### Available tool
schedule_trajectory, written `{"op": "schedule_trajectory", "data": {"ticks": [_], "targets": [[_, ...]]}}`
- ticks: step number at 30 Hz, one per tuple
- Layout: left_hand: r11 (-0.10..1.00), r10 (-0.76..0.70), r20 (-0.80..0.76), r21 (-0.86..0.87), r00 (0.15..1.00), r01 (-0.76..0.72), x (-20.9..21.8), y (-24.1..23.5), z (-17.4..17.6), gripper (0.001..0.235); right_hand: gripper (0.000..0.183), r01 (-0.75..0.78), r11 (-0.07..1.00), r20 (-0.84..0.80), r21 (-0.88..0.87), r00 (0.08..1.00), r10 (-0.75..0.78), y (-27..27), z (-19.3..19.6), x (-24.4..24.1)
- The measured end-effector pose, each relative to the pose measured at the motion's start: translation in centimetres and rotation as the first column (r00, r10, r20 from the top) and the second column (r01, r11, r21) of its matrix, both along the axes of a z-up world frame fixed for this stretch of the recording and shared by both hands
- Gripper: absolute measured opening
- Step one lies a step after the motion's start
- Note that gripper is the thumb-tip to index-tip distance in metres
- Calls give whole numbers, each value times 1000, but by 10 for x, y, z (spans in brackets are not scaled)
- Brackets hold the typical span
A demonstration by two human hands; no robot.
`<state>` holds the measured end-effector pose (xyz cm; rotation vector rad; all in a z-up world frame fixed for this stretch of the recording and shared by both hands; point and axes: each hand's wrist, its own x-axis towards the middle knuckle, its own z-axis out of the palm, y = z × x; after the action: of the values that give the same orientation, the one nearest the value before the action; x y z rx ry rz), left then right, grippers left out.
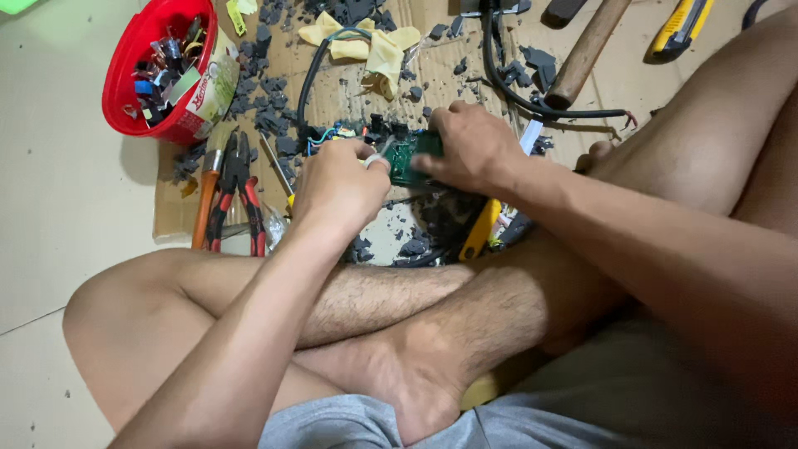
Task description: The person sits on the floor and uses a screwdriver to remove screws from a green circuit board. They then use pliers to pull and disconnect wires from the board, handling the components directly with their hands.
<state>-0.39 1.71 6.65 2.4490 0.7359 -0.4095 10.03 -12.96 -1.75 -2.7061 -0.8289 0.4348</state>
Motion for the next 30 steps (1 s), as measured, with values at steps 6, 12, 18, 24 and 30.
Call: {"op": "schedule_trajectory", "data": {"ticks": [6,12,18,24,30], "targets": [[1000,5,97,12,995,-7,7,-4,-10,36,25,105,970,-134,220,988,-77,2,-53,38],[992,-59,23,112,998,56,12,-27,-22,33,26,105,976,-173,190,982,-72,2,-54,45],[864,-375,110,401,921,304,15,-30,-68,29,26,150,979,-209,138,971,-120,8,-59,50],[906,-399,233,247,887,343,-12,-7,-56,30,25,202,968,-251,151,955,-160,6,-56,47],[958,222,36,-196,974,-211,-30,-30,13,37,34,553,833,-682,-13,604,-412,7,52,4]]}}
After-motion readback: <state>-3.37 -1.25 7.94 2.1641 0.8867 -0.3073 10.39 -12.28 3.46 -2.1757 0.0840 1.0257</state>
